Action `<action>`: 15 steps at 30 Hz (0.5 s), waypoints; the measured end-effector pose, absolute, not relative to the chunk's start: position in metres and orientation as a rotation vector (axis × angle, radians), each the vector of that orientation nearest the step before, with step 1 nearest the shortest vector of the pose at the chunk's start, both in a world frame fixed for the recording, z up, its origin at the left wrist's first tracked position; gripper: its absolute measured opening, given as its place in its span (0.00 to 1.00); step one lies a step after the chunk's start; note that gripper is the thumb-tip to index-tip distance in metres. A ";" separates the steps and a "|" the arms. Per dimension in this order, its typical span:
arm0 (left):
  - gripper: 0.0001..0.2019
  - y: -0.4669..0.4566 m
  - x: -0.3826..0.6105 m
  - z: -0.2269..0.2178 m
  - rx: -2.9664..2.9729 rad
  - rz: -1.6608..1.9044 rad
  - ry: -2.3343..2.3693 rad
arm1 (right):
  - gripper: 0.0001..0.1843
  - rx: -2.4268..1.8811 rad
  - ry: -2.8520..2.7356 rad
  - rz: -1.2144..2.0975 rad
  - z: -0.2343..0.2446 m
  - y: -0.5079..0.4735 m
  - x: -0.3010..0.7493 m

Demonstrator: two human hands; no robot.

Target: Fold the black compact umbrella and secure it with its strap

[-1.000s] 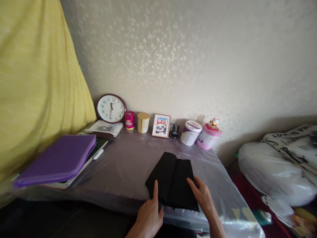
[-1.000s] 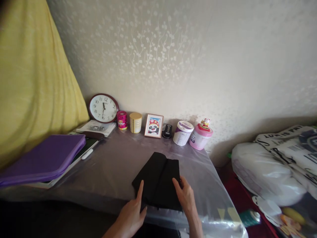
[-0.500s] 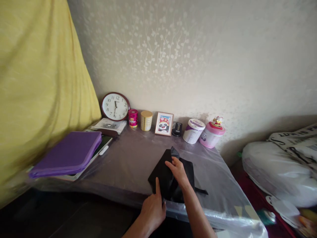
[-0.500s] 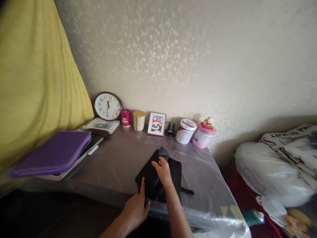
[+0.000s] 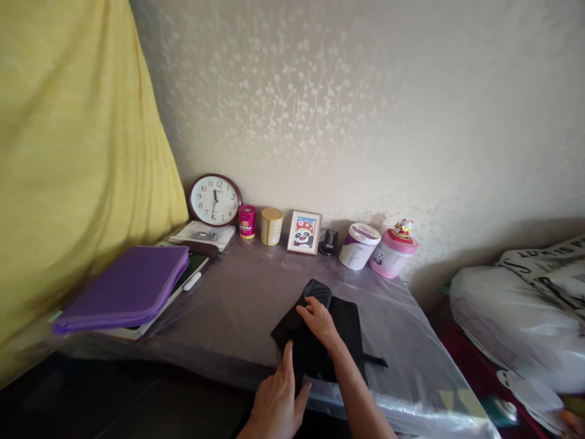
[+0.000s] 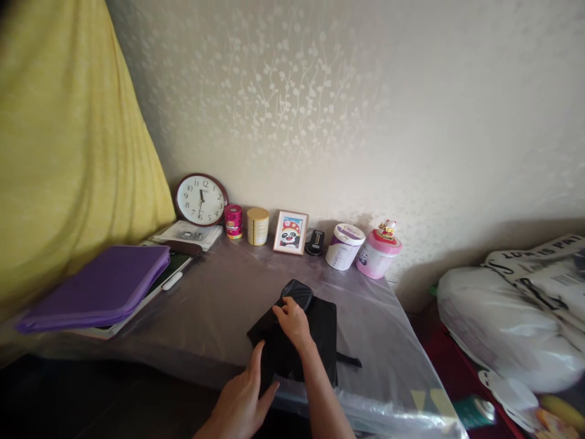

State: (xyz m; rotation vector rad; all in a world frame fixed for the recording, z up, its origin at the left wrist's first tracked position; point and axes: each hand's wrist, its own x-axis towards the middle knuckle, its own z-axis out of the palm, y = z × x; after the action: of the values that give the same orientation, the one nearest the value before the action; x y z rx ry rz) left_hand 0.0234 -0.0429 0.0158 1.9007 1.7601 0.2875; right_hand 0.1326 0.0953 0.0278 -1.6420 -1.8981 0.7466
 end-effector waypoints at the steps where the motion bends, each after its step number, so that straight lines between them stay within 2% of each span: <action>1: 0.31 -0.045 0.022 0.017 1.914 0.289 1.762 | 0.16 -1.601 -1.902 0.781 0.029 0.095 0.133; 4: 0.30 -0.044 0.021 0.023 1.979 0.246 1.746 | 0.15 -1.464 -1.929 0.901 0.034 0.091 0.132; 6: 0.33 -0.039 0.023 0.026 2.020 0.186 1.743 | 0.15 -1.400 -1.986 0.922 0.039 0.088 0.132; 10: 0.38 -0.027 0.028 0.026 2.006 0.096 1.723 | 0.12 -1.353 -2.108 0.848 0.046 0.081 0.131; 15: 0.36 -0.023 0.031 0.018 1.937 0.123 1.685 | 0.12 -1.255 -2.275 0.611 0.039 0.065 0.135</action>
State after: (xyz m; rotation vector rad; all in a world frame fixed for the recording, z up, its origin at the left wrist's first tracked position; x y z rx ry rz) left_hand 0.0305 -0.0227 0.0175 1.9368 1.6846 0.1227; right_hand 0.1349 0.0648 0.0387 -1.2554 -2.2751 0.6114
